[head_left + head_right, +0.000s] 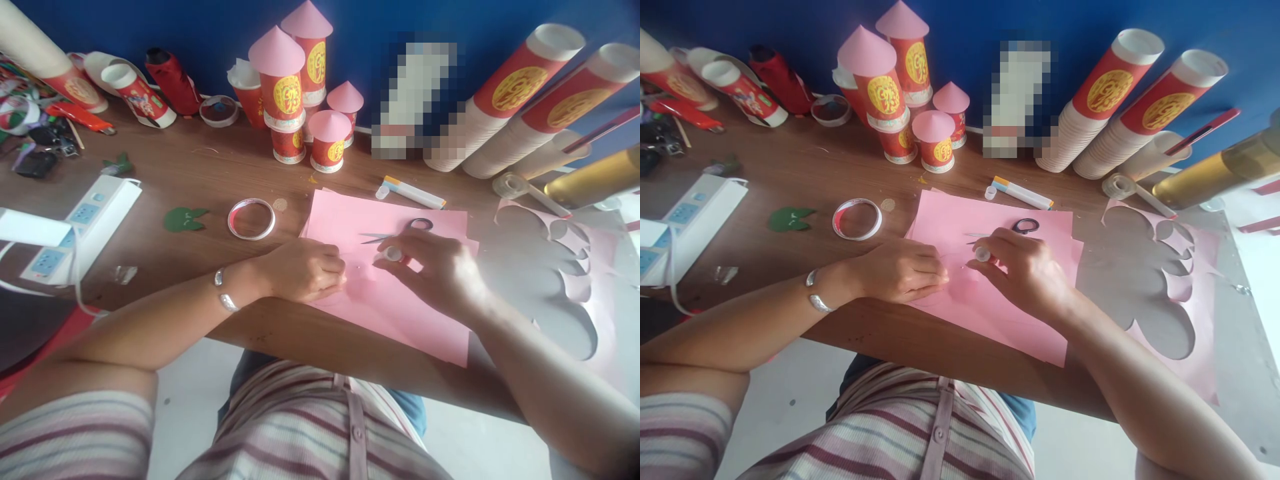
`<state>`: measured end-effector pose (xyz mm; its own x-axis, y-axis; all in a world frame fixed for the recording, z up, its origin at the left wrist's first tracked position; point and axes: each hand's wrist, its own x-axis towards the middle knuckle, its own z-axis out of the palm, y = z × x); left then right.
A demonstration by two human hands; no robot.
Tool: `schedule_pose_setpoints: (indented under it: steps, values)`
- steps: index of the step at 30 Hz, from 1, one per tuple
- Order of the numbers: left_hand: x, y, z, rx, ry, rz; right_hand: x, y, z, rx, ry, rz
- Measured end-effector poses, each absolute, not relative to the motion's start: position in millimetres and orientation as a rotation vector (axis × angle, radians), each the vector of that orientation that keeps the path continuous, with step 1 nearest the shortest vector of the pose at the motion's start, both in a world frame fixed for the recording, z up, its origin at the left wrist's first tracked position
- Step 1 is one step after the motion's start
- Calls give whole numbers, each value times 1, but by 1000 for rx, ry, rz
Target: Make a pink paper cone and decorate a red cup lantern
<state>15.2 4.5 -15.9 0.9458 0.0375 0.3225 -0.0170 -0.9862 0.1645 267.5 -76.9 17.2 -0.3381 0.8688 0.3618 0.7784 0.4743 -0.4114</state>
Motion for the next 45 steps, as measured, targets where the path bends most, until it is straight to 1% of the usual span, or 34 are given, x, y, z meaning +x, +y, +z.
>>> schedule_pose_setpoints:
  steps: [2,5,9,16,24,30,36,38,40,43,45]
  values:
    - [15,5,-16,2911,25,480,266,-79,25,-1414,-2121,211]
    - [16,5,-16,2899,38,501,259,-81,30,-1357,-2137,257]
    - [16,4,-15,2945,28,508,249,-78,20,-1286,-2223,348]
    - [17,5,-16,2977,8,533,243,-78,6,-1274,-2270,410]
    - [17,4,-14,2980,15,523,248,-77,2,-1277,-2273,338]
    - [17,5,-15,2977,-19,561,257,-74,3,-1330,-2242,310]
    - [17,4,-11,2946,-1,527,263,-75,3,-1397,-2205,306]
    - [16,4,-9,2948,6,508,267,-76,10,-1404,-2114,343]
    - [16,3,-9,2957,29,483,272,-76,21,-1439,-1889,412]
    - [17,3,-11,2935,69,447,280,-71,31,-1352,-1377,626]
    - [17,3,-13,2874,77,460,282,-65,26,-1249,-1198,823]
